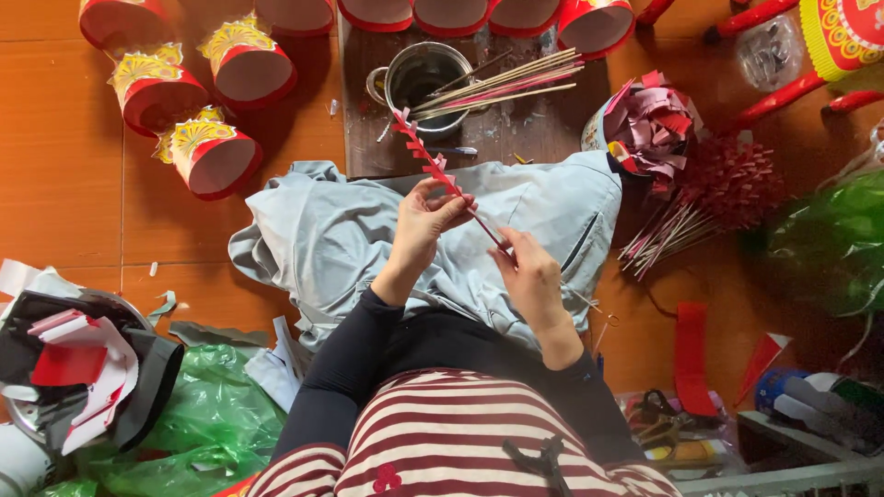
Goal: Assembling festive red paper decorations by gluing paper components onto wooden sticks.
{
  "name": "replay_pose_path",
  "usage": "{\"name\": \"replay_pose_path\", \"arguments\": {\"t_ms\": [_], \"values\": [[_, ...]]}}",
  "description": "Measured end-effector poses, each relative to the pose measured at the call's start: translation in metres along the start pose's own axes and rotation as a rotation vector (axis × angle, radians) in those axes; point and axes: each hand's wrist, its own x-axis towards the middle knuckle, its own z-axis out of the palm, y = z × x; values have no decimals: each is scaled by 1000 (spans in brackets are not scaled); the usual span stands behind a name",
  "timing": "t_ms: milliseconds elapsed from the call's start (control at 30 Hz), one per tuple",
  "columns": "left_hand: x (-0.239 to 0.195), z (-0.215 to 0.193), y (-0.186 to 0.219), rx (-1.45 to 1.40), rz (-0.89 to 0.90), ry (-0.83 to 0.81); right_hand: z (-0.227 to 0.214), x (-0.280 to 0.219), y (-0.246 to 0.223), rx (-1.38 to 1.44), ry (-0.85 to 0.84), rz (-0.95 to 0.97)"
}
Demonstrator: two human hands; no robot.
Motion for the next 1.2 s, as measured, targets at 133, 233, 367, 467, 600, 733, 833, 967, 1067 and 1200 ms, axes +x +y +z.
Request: {"name": "replay_pose_path", "arguments": {"t_ms": [133,233,367,467,600,733,833,967,1067,1200], "values": [[0,1,-3,57,-11,-7,2,-7,7,-35,28,-9],[-1,3,-1,65,-19,-8,4,-10,12,-10,10,-7],[-3,3,-3,142,12,8,0,-6,5,31,-33,49],[4,-4,-6,155,52,33,-2,-6,5,11,6,70],[4,-3,-4,147,70,100,3,-14,17,-100,109,-5],[6,-4,-11,171,89,103,-2,-18,20,-156,88,-19],[4,5,-3,203,41,59,-12,-19,27,-128,82,-12],[5,-1,6,205,-5,-4,-52,-21,63,-179,383,113],[13,-25,2,155,-18,46,-93,-27,113,-263,601,374],[21,-49,-6,122,-35,103,-119,-64,236,-356,711,605]]}}
